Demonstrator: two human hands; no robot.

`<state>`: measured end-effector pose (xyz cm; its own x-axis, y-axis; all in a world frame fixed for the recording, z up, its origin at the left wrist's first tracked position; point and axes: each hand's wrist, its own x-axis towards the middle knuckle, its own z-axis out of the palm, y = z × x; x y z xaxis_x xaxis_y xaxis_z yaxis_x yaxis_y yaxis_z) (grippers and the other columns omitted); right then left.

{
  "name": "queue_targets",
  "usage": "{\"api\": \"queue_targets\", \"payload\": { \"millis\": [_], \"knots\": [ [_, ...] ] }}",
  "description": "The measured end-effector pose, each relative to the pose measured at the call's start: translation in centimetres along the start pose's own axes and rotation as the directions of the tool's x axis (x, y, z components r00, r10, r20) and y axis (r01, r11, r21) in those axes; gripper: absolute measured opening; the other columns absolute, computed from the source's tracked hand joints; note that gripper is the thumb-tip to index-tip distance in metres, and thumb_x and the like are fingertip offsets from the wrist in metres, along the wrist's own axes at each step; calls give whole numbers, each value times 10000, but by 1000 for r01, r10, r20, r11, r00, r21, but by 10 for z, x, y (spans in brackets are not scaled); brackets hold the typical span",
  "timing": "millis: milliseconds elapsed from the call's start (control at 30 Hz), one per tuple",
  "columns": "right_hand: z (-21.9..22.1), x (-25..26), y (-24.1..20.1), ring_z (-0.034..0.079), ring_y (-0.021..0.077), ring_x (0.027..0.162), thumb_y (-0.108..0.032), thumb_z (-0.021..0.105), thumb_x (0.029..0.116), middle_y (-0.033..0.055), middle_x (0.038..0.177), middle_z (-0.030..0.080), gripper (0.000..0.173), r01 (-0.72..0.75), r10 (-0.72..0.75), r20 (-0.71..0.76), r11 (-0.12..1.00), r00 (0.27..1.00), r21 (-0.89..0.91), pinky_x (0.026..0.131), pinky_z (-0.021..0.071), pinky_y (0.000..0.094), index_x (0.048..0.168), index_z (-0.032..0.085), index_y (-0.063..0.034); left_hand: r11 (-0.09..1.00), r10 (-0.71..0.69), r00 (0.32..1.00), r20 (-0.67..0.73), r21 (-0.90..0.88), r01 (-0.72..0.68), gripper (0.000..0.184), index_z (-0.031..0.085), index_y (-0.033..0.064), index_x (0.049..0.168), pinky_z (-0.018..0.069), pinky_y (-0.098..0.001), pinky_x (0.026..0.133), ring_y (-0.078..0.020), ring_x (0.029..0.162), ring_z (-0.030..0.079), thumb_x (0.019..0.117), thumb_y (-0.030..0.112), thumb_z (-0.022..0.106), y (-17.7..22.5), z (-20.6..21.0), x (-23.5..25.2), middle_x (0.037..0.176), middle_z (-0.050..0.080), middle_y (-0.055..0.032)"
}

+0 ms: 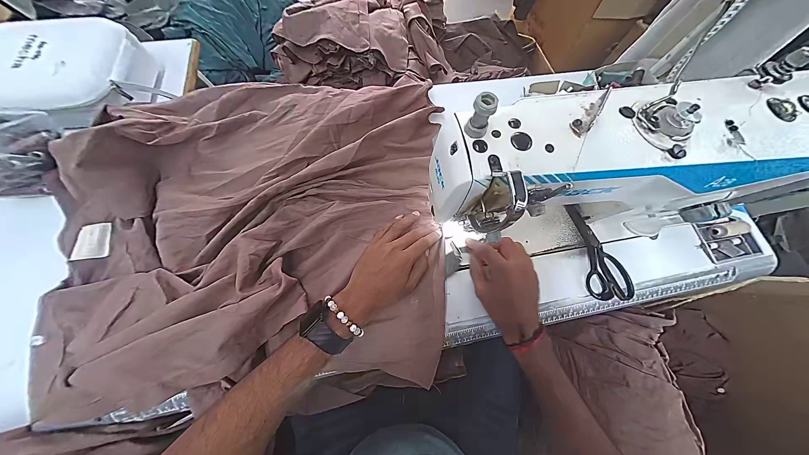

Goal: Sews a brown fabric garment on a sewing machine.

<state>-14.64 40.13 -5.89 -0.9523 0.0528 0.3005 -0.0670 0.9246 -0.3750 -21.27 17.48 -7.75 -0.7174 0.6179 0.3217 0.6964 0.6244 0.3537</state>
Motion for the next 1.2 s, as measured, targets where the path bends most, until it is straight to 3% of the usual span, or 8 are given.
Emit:
{"api": "queue_targets", "payload": {
  "millis": [300,500,667,767,900,1000,1067,1200],
  "knots": [
    [22,-25,-31,566,169,1314,-155,508,981,-123,1364,676,385,291,-292,-31,956,956,-36,1031,412,454,1270,727,-285,995,93,994,62,-29,-91,391,655,251,1380,343,-427,1207,-190,1447,442,1068,281,422,-17,-7,4,1430,620,66],
    [29,-36,-34,646,137,1150,-152,539,973,-125,1243,736,334,152,-174,-171,979,970,-136,962,432,420,1152,787,-285,954,297,952,75,18,-299,374,684,365,1334,365,-468,1155,-218,1385,485,1039,296,464,-39,-15,16,1386,636,54],
    [26,-36,-36,679,139,980,-236,569,981,-79,1077,776,234,20,-55,-263,991,963,-131,866,458,402,1016,800,-230,986,147,984,104,61,-154,410,655,350,1368,324,-519,1176,-260,1409,458,1043,464,432,-9,-5,7,1435,594,-28],
    [19,-18,-38,639,267,919,-436,588,953,70,966,687,340,-183,176,-113,982,978,-51,779,493,460,986,752,-140,991,-40,993,115,135,24,563,519,336,1508,236,-567,1237,-258,1511,353,1032,594,365,20,4,-9,1585,470,-14],
    [1,16,-57,634,309,953,-336,700,820,96,921,664,244,-256,246,143,965,959,51,752,515,469,721,659,-117,995,-55,998,-5,79,55,420,655,206,1376,322,-549,1210,-261,1445,463,1060,366,430,24,6,-11,1477,591,-17],
    [-6,3,-69,694,217,821,-276,676,902,96,1007,705,292,-331,295,173,912,940,242,675,587,413,1082,720,-50,997,4,998,59,74,-9,427,617,234,1422,329,-521,1209,-245,1467,433,1079,370,401,16,-2,-13,1515,555,-4],
    [-9,-35,-84,699,194,703,-304,669,928,86,909,723,524,-412,341,245,836,908,363,603,592,422,1331,574,16,995,15,993,119,97,-27,466,562,275,1476,319,-501,1215,-227,1504,376,1088,441,365,13,-5,-15,1569,497,23],
    [-19,-104,-113,701,60,742,-254,653,920,22,896,737,548,-539,409,352,621,842,568,650,608,288,1378,555,29,994,-12,994,111,110,-1,493,569,258,1476,278,-501,1235,-241,1520,344,1080,439,337,14,-2,-17,1578,488,31]
  ]
}}
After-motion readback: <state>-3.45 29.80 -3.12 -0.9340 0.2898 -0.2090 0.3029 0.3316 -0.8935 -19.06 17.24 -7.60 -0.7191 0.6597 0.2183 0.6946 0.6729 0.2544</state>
